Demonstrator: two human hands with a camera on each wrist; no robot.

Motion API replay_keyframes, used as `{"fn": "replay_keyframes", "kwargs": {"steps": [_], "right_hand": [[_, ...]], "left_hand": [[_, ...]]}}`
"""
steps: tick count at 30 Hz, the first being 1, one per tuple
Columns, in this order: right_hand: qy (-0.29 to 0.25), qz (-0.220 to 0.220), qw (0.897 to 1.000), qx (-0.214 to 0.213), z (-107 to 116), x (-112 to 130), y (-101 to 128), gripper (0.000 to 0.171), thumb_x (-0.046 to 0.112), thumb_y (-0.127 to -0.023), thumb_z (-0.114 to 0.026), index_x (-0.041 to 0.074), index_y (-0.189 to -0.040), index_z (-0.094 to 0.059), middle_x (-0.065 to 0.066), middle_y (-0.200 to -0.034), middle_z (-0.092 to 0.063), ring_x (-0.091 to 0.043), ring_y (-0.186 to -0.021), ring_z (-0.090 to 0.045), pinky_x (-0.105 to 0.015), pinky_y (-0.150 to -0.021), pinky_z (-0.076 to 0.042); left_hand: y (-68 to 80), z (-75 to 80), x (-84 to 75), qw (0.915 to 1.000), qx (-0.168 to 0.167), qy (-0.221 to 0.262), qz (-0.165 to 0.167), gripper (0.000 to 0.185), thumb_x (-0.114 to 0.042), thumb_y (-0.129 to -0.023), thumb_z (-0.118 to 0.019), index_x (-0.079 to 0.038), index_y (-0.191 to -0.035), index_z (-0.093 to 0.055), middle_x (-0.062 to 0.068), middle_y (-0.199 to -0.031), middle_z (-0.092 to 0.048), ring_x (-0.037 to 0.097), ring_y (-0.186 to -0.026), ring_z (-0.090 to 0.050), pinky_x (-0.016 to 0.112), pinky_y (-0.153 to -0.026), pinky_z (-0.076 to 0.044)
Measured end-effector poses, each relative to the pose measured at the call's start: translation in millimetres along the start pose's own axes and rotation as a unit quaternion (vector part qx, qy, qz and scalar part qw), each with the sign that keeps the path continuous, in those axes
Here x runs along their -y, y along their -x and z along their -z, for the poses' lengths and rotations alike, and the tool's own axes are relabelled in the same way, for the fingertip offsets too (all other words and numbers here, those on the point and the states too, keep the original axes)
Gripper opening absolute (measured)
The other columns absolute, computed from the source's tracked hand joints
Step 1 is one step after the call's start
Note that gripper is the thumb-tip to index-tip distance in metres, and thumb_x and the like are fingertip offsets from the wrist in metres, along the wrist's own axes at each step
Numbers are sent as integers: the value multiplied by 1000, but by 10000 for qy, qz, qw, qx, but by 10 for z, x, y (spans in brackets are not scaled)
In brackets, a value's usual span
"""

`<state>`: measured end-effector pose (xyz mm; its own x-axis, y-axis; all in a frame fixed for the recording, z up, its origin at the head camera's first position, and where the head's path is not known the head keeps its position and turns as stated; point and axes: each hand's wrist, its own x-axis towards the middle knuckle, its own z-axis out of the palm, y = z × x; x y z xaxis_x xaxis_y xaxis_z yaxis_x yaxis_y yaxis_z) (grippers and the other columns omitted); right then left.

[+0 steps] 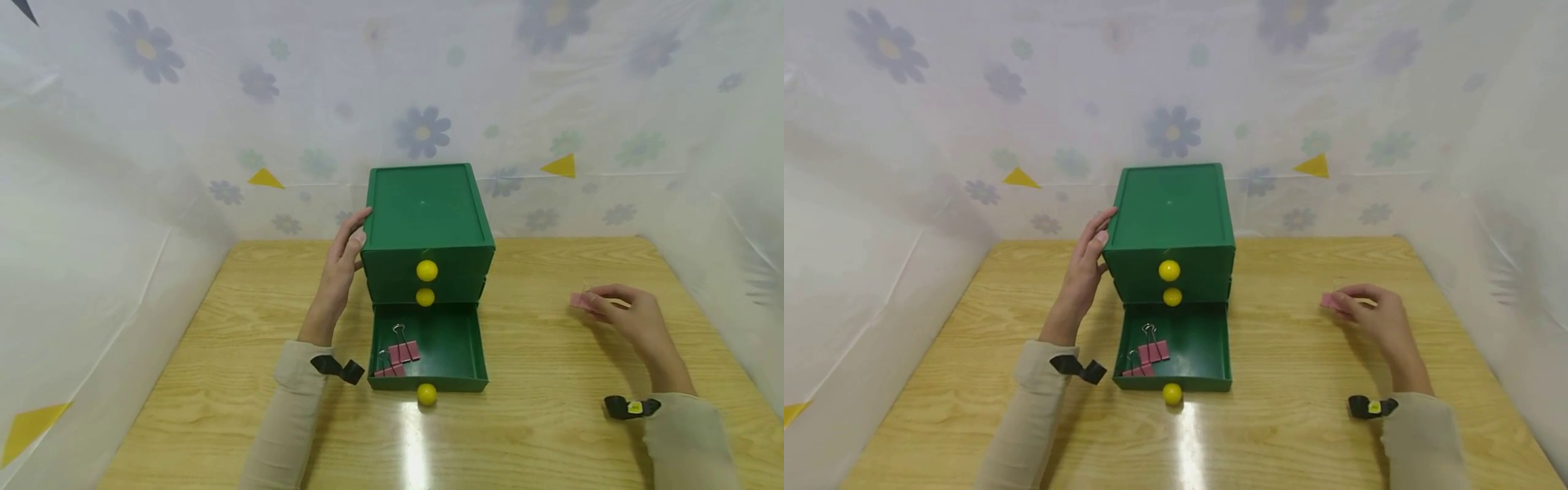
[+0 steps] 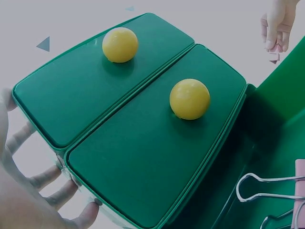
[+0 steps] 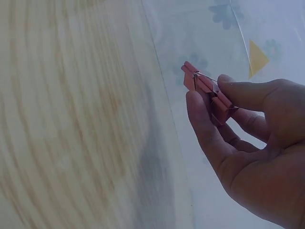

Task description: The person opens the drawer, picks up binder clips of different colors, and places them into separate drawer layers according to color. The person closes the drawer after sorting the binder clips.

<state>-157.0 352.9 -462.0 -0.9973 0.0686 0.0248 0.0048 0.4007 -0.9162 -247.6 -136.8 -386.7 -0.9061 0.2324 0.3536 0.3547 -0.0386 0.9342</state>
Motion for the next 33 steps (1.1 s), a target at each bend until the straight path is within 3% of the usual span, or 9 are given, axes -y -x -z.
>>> {"fn": "replay_keyframes", "kwargs": {"steps": [10, 16, 20, 29, 33], "right_hand": [[-121, 485, 9977, 452, -114, 139, -8, 34, 13, -104, -60, -11, -128, -61, 15, -121, -61, -2, -96, -71, -23, -80, -58], [-187, 733, 9952, 621, -219, 237, -20, 25, 7, -103, -62, -8, -123, -65, 8, -121, -65, -11, -93, -75, -25, -79, -58], [61, 755, 9955, 569, -308, 288, -24, 24, 13, -103, -64, -1, -121, -69, 5, -119, -66, -14, -90, -74, -24, -77, -58], [81, 622, 9967, 508, -466, 412, -18, 32, 19, -102, -66, -6, -123, -67, 10, -114, -67, -14, -92, -75, -18, -80, -55], [130, 690, 9959, 572, -517, 469, 1, 32, 19, -101, -68, -5, -122, -68, 1, -115, -69, -14, -93, -75, -19, -80, -55]], "left_hand": [[6, 17, -27, 10000, 3, 14, -45, 48, -24, -109, -39, -23, -157, -44, 1, -157, -39, 28, -140, -41, 71, -104, -35], [4, 17, -19, 10000, -9, -6, 2, 48, -34, -109, -42, -25, -157, -44, -1, -157, -39, 26, -140, -41, 70, -105, -35], [6, 20, -9, 10000, -26, 4, 3, 48, -35, -109, -43, -25, -157, -44, -1, -157, -39, 26, -141, -41, 70, -105, -35], [13, 18, -11, 10000, -27, -20, -35, 49, -34, -109, -42, -24, -157, -44, 0, -157, -40, 27, -141, -41, 71, -105, -35], [15, 17, -20, 10000, -15, -23, -42, 49, -34, -109, -42, -25, -157, -44, 0, -157, -39, 27, -141, -41, 71, -105, -35]]}}
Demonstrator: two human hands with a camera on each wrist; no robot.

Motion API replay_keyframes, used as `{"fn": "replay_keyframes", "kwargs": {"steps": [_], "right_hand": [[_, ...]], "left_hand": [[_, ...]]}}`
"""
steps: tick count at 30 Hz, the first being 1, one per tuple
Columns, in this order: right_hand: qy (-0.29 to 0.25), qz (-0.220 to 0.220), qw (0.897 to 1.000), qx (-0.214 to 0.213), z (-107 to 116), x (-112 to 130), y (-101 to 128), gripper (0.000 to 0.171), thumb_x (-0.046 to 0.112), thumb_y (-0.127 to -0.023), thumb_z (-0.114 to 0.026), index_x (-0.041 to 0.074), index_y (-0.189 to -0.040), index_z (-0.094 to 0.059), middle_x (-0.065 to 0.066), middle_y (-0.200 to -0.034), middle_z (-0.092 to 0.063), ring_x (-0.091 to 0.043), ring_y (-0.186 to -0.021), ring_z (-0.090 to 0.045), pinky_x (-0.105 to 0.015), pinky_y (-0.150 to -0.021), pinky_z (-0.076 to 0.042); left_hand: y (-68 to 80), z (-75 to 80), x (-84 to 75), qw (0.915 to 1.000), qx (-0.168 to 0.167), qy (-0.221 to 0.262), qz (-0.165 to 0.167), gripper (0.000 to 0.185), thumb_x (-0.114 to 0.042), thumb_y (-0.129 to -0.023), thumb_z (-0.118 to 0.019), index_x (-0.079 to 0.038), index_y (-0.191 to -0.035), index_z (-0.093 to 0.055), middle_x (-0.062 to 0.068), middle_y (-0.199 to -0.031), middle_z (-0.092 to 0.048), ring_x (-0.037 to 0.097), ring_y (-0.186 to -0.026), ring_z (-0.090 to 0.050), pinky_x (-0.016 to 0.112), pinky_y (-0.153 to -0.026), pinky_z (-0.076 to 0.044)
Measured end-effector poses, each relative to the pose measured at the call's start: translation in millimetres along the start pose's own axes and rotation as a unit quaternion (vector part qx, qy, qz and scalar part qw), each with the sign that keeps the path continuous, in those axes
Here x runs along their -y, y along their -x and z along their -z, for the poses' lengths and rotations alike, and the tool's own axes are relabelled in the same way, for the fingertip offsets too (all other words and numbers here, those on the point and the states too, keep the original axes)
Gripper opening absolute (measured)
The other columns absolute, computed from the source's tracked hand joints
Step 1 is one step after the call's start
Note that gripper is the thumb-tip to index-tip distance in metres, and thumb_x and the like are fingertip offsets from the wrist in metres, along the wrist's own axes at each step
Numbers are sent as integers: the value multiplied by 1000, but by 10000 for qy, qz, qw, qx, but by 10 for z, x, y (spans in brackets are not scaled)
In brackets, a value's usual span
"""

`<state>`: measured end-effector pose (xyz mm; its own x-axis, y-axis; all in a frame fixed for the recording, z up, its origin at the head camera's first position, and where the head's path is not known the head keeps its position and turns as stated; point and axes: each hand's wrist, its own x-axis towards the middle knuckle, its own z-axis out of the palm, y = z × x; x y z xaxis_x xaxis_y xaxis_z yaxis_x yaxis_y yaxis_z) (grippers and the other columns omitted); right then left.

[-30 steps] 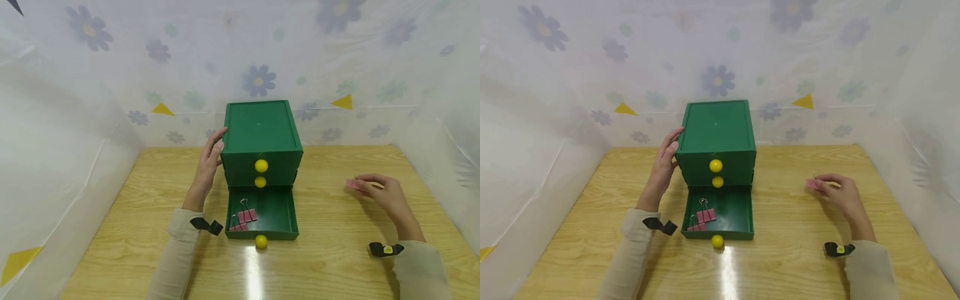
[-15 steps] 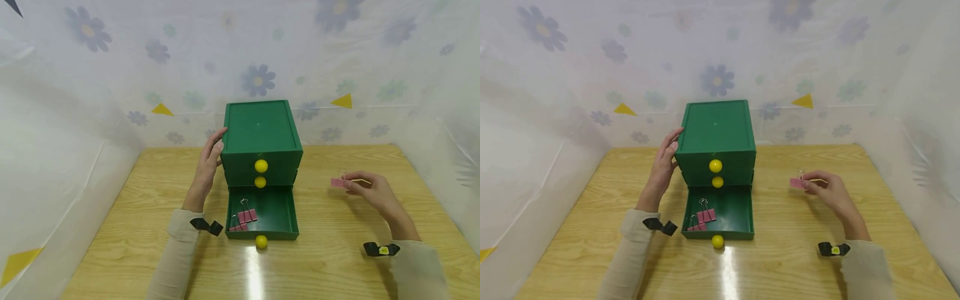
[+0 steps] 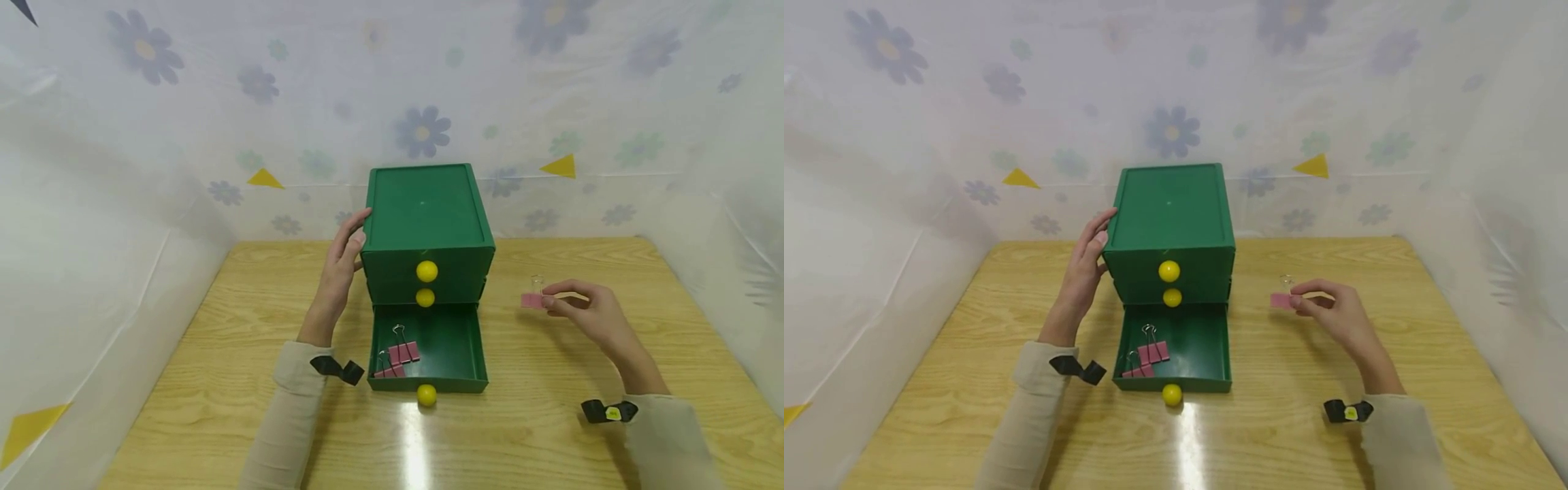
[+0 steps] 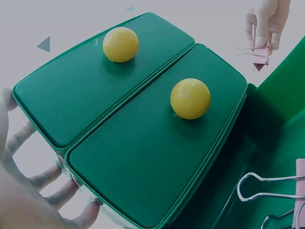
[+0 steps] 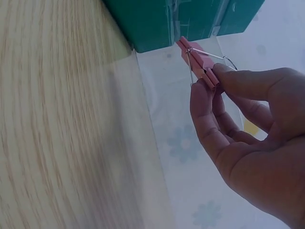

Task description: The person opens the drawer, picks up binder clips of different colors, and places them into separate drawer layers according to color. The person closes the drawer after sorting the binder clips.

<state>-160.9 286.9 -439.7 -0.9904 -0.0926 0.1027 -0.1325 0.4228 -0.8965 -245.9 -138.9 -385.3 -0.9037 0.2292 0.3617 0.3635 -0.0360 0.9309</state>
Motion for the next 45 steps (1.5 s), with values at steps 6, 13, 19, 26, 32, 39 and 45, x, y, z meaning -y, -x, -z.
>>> {"fn": "replay_keyframes", "kwargs": {"steps": [6, 13, 19, 26, 32, 39, 45], "right_hand": [[-150, 216, 9996, 127, -91, 88, 1, 27, 14, -100, -68, -4, -120, -69, -3, -115, -70, -16, -93, -75, -20, -81, -56], [-172, 465, 9982, 345, -180, 222, 23, 20, 9, -98, -70, -3, -115, -71, -10, -111, -70, -18, -92, -76, -22, -80, -57], [-78, 692, 9960, 552, -255, 338, 49, 16, 7, -97, -70, 2, -112, -73, -12, -109, -71, -19, -90, -75, -26, -79, -59], [-14, 1044, 9915, 778, -451, 432, 27, 13, 4, -96, -71, 5, -109, -74, -11, -105, -72, -15, -91, -73, -27, -78, -59], [33, 1057, 9911, 811, -592, 493, 37, 10, 5, -95, -73, 8, -104, -75, -6, -99, -72, -18, -87, -72, -28, -74, -59], [32, 1043, 9880, 1140, -626, 520, 55, 10, 8, -95, -74, 10, -104, -76, -4, -101, -73, -18, -89, -73, -30, -76, -59], [-62, 1226, 9875, 993, -809, 538, 53, 12, 4, -93, -74, 8, -104, -75, -5, -102, -73, -18, -88, -72, -30, -76, -60]], "left_hand": [[-4, -13, -11, 10000, 15, 51, 2, 48, -33, -109, -42, -24, -157, -44, 0, -157, -39, 27, -141, -41, 71, -104, -35], [-16, -40, -4, 10000, -6, 38, -12, 48, -34, -108, -43, -26, -156, -45, -1, -156, -40, 26, -139, -43, 68, -104, -38], [-18, -44, -7, 10000, 2, -4, -24, 49, -35, -108, -43, -25, -156, -46, -1, -156, -41, 27, -138, -44, 69, -103, -38], [-3, -15, -24, 10000, -2, 53, -2, 48, -31, -109, -42, -24, -157, -44, 2, -156, -40, 28, -138, -44, 70, -103, -37], [13, -3, -26, 10000, -21, 71, 35, 50, -35, -108, -43, -24, -157, -44, 1, -156, -41, 27, -138, -44, 68, -105, -38], [14, -4, -40, 10000, -27, 74, 47, 47, -29, -109, -41, -25, -156, -45, -1, -155, -41, 26, -138, -45, 68, -104, -38], [15, 8, -48, 10000, -18, 77, 4, 47, -25, -110, -39, -24, -157, -44, -1, -156, -41, 25, -139, -44, 67, -105, -38]]}}
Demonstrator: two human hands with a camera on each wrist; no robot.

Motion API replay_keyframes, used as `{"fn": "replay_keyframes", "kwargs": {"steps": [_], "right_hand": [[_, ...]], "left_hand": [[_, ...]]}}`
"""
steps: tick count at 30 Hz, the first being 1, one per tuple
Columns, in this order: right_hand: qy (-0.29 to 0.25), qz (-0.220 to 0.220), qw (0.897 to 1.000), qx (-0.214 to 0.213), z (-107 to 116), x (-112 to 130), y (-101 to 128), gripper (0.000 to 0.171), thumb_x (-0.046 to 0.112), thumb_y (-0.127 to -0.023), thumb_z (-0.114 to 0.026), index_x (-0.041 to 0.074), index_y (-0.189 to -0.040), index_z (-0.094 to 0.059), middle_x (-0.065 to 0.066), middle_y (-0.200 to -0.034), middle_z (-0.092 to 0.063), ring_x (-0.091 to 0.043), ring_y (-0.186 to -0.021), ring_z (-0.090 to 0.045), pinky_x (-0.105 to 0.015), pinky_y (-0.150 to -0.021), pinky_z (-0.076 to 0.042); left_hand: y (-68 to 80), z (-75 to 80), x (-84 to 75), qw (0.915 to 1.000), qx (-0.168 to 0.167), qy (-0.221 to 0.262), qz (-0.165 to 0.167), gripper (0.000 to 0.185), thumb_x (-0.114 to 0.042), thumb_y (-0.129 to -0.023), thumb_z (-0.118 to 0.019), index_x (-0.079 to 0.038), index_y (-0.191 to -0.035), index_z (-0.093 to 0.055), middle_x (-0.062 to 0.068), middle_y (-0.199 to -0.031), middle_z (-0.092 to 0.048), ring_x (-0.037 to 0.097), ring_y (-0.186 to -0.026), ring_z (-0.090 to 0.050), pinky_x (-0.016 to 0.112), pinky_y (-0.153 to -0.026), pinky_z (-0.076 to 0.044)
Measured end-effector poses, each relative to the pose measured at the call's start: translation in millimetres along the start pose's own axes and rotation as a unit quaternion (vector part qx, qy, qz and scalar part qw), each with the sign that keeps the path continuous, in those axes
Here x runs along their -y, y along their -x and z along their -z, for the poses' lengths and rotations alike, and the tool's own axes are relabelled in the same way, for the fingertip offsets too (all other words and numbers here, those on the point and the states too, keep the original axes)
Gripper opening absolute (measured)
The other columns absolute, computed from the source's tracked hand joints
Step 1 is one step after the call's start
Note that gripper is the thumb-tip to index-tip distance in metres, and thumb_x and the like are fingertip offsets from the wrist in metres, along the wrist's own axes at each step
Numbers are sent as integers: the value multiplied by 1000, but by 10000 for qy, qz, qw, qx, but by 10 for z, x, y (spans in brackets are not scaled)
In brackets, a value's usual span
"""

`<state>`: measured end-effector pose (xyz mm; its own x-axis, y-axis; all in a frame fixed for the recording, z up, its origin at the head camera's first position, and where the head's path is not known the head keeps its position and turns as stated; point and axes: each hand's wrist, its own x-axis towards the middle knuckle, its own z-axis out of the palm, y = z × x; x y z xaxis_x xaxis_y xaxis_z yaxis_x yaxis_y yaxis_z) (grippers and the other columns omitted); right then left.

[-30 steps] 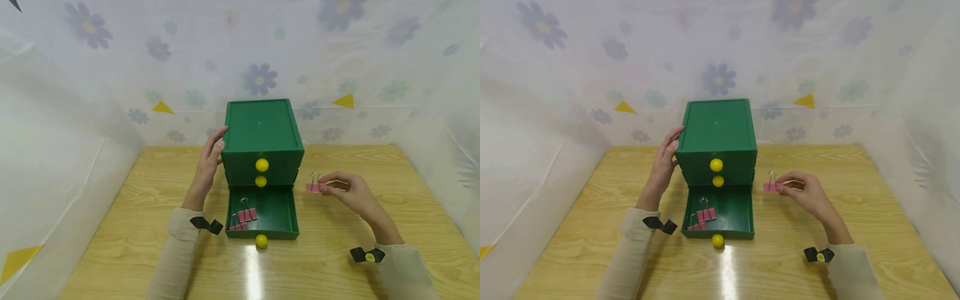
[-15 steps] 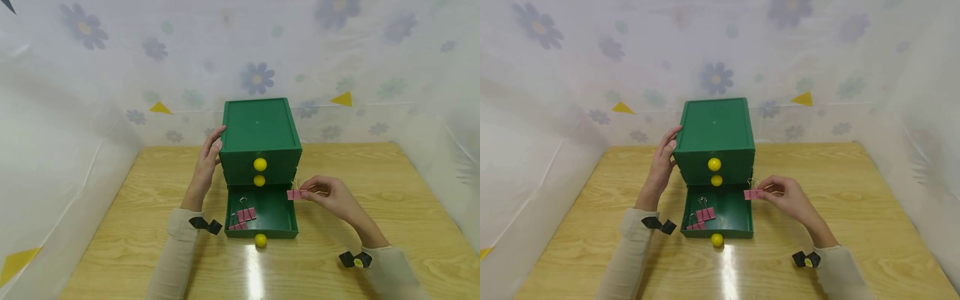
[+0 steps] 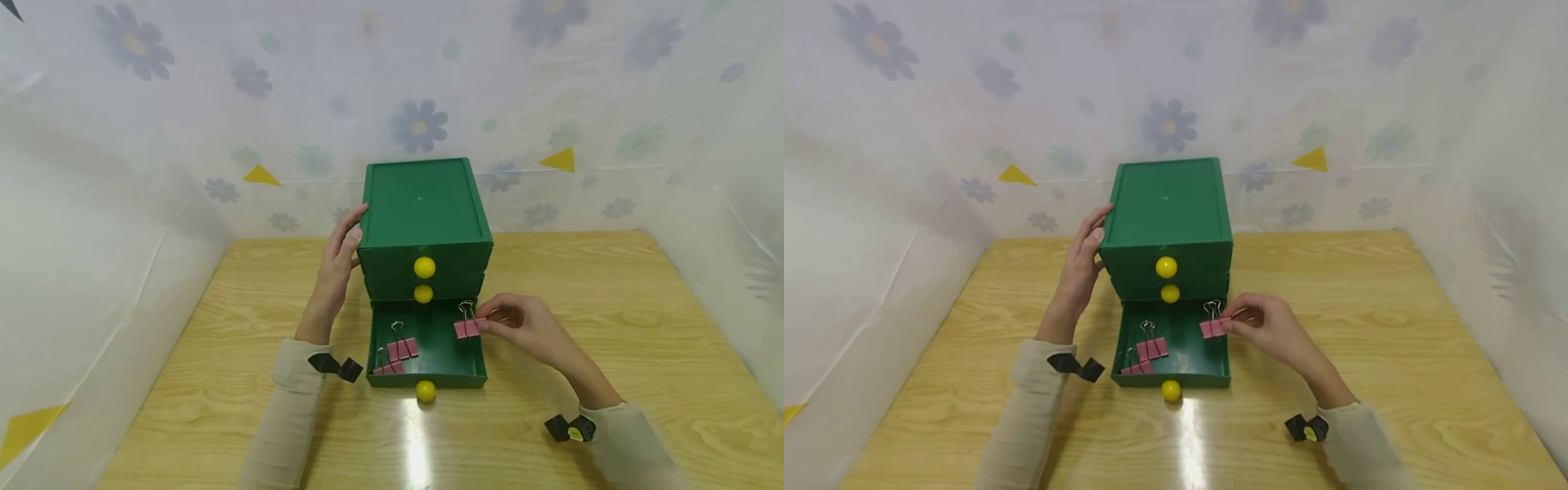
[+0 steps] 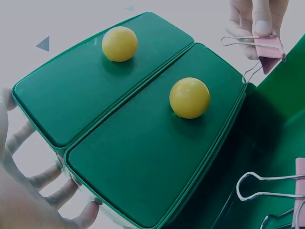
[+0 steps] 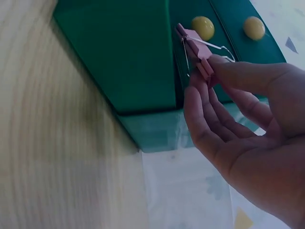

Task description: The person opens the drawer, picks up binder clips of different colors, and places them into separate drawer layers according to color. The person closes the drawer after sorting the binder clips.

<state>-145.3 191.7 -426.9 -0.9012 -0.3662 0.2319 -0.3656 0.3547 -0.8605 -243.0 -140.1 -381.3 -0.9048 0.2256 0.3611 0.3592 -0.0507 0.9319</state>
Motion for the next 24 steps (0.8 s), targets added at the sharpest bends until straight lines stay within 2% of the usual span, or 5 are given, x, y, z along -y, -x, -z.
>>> {"fn": "replay_keyframes", "kwargs": {"steps": [7, 15, 18, 24], "right_hand": [[262, -10, 9996, -125, -288, 8, -51, 11, 5, -92, -76, 12, -101, -75, 2, -99, -72, -15, -90, -71, -34, -83, -59], [980, 107, 9936, -555, -512, 27, -116, 15, 1, -88, -79, 13, -98, -75, 5, -97, -73, -16, -93, -70, -42, -85, -58], [1176, 166, 9912, -587, -581, 39, -145, 15, 1, -88, -79, 11, -97, -75, 3, -97, -73, -17, -91, -69, -45, -84, -58], [1429, 217, 9881, -523, -700, 51, -216, 14, 4, -87, -81, 11, -96, -75, 3, -96, -73, -14, -88, -68, -44, -82, -58]], "left_hand": [[6, 16, 9, 10000, 17, 78, -44, 48, -23, -109, -38, -23, -157, -44, -1, -157, -40, 25, -138, -44, 67, -104, -38], [7, 39, 6, 9999, 39, 95, -75, 49, -31, -110, -40, -20, -157, -43, 1, -158, -39, 28, -138, -45, 66, -104, -39], [16, 57, -1, 9999, 25, 89, -94, 49, -32, -109, -41, -20, -157, -43, 1, -158, -39, 29, -137, -45, 66, -103, -40], [31, 91, -13, 9999, -27, 85, -123, 50, -32, -108, -42, -20, -157, -43, 0, -157, -40, 28, -136, -46, 66, -102, -40]]}}
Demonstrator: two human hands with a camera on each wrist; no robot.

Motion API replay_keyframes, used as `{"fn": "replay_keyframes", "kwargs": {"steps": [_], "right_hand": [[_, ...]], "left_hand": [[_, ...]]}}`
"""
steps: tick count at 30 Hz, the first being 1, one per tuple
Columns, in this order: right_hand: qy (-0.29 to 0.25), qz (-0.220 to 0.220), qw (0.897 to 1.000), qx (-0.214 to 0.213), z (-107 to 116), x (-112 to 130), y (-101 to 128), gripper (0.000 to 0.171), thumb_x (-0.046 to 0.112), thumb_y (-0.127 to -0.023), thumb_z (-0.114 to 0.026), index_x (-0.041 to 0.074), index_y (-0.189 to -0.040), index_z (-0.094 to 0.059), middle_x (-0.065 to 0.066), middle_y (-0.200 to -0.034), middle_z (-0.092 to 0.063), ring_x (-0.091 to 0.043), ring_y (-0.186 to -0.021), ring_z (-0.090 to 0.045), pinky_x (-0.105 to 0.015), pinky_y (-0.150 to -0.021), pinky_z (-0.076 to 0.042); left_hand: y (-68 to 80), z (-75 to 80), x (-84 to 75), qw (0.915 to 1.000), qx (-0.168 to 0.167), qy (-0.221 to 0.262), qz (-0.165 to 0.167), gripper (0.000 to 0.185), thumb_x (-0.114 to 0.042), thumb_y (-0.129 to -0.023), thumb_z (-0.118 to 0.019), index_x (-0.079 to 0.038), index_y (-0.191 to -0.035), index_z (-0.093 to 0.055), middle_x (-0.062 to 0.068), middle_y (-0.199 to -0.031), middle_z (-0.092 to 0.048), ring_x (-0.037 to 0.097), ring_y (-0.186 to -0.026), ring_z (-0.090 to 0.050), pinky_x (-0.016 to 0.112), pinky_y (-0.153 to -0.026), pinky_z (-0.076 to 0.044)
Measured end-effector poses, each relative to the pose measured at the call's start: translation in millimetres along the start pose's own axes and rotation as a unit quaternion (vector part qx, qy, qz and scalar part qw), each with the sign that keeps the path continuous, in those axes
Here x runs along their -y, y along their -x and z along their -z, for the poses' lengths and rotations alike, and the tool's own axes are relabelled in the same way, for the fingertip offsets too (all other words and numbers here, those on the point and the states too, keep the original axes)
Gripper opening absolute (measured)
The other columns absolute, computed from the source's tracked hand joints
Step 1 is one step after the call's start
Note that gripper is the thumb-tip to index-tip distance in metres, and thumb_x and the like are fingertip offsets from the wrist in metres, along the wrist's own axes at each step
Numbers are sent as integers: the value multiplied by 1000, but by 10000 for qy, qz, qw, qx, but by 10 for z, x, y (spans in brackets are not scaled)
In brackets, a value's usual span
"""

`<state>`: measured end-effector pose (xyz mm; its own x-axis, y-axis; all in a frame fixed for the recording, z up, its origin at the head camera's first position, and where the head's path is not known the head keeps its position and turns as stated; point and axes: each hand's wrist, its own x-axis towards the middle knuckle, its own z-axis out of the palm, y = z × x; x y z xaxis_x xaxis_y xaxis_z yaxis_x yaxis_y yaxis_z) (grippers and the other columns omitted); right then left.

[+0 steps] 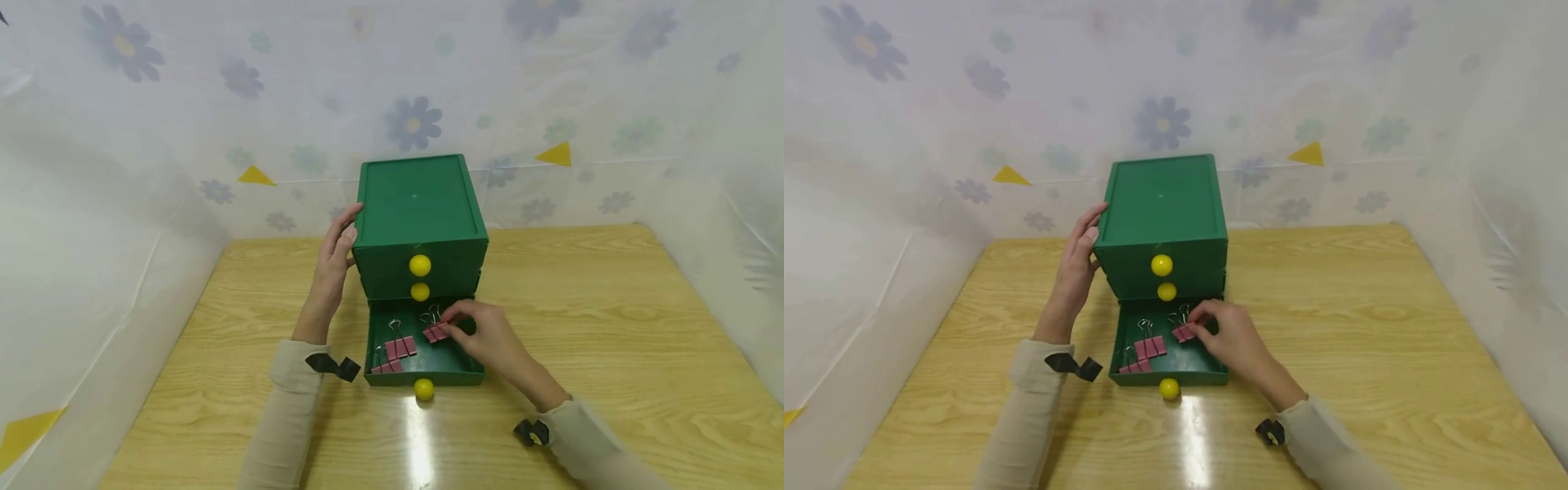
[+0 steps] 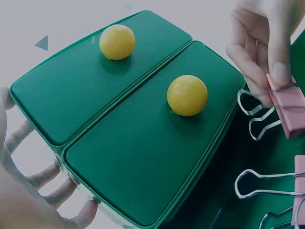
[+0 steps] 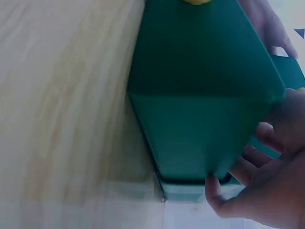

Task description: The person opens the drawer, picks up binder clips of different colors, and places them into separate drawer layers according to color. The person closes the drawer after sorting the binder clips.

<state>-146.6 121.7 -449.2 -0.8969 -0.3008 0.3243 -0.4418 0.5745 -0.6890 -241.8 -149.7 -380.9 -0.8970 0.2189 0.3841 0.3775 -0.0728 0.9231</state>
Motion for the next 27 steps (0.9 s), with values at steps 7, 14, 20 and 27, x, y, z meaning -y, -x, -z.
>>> {"fn": "replay_keyframes", "kwargs": {"steps": [7, 14, 20, 27], "right_hand": [[305, -1, 9995, -9, -130, -21, -45, 11, 7, -87, -82, 13, -93, -75, 4, -91, -72, -12, -81, -65, -39, -76, -57], [734, 56, 9973, -14, -170, -39, -24, 11, 9, -87, -82, 14, -92, -74, 3, -91, -72, -14, -80, -67, -36, -73, -57], [725, 92, 9973, -76, -143, -33, -8, 15, 6, -84, -84, 12, -93, -73, 0, -94, -71, -18, -82, -67, -39, -75, -57], [319, -208, 9991, 182, -42, -2, 27, 14, 6, -88, -80, 11, -98, -73, 0, -100, -70, -21, -89, -66, -43, -83, -57]], "left_hand": [[15, 2, -1, 10000, -33, -32, 32, 49, -29, -109, -41, -19, -157, -43, 1, -157, -40, 27, -137, -45, 67, -103, -39], [21, -33, 0, 9999, -31, -106, 109, 49, -32, -109, -42, -22, -157, -43, 1, -157, -40, 26, -138, -45, 68, -104, -38], [9, -49, -9, 9999, 6, -110, 77, 50, -36, -108, -43, -23, -157, -44, 1, -155, -42, 26, -137, -46, 67, -104, -39], [12, -75, -5, 9999, 12, -146, 87, 48, -30, -108, -41, -25, -156, -44, -1, -154, -43, 24, -136, -46, 67, -104, -39]]}}
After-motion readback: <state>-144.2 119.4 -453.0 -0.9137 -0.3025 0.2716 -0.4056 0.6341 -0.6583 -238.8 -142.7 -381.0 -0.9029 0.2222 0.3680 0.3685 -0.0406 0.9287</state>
